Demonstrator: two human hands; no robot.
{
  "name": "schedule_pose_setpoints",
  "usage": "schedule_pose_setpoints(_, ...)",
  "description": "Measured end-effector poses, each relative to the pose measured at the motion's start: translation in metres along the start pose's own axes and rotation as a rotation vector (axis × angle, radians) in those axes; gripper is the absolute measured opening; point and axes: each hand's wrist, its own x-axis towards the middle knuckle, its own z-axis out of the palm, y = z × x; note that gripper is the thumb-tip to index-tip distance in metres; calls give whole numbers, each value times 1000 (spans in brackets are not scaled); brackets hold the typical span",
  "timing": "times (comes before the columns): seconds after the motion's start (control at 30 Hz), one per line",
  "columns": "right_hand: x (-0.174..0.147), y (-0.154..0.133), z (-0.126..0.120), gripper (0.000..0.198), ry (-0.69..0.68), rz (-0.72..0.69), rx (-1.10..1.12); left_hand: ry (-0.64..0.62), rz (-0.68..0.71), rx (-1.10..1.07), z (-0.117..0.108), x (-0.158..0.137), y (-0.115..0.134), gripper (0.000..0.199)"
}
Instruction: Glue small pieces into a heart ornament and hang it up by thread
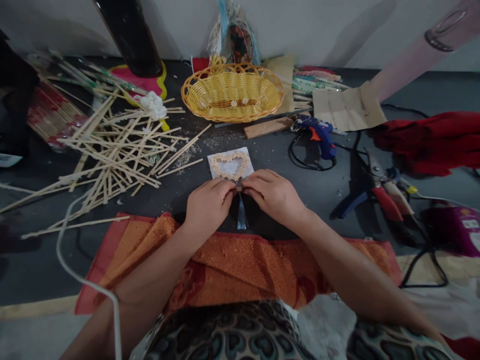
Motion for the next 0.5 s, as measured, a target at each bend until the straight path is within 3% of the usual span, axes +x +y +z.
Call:
schedule_pose_setpoints(0.27, 2, 0, 2, 22, -21, -10, -24, -14, -8, 19, 0, 0, 0, 17)
schedule_pose_setpoints(0.5, 2, -7, -2, 23, -70, -105, -207, -11, 0, 21, 1, 0, -1, 17)
